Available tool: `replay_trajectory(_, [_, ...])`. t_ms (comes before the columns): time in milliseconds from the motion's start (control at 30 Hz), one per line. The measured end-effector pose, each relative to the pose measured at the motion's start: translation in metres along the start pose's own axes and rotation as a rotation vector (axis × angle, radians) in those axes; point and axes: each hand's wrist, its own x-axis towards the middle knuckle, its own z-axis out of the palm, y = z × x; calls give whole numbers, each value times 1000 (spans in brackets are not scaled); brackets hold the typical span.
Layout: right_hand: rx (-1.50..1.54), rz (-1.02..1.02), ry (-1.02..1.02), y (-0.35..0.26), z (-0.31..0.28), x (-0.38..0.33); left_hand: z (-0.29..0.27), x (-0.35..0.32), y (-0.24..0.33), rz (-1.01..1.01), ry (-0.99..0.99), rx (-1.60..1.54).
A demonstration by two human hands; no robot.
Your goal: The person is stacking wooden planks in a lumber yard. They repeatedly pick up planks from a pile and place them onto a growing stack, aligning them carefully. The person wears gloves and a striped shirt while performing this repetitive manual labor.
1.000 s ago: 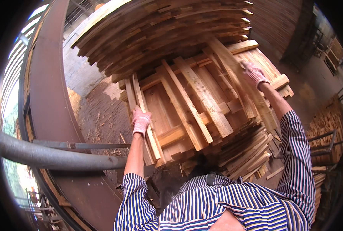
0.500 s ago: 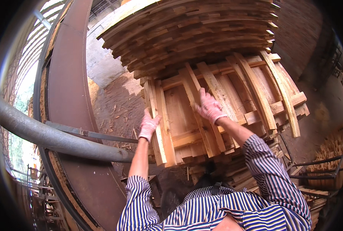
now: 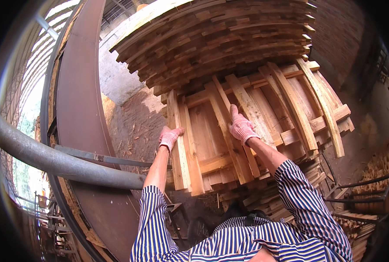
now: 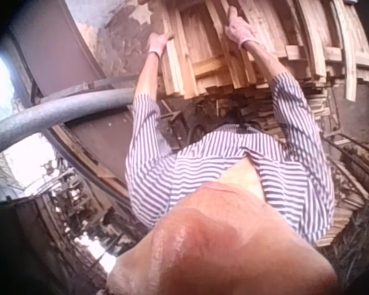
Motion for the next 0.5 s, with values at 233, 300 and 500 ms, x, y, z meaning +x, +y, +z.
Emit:
replay_trajectory(233, [6,6,17,1,-2,-1,-4,4,-24,-119,-108,-172])
replay_trajectory(300, [4,4,15,3,-4,-3,-7,13,-31,-157,-72,-85])
replay_trajectory(500, [-7,-13,22,-9,-1,-8,-6,71,-52,-260,36,191])
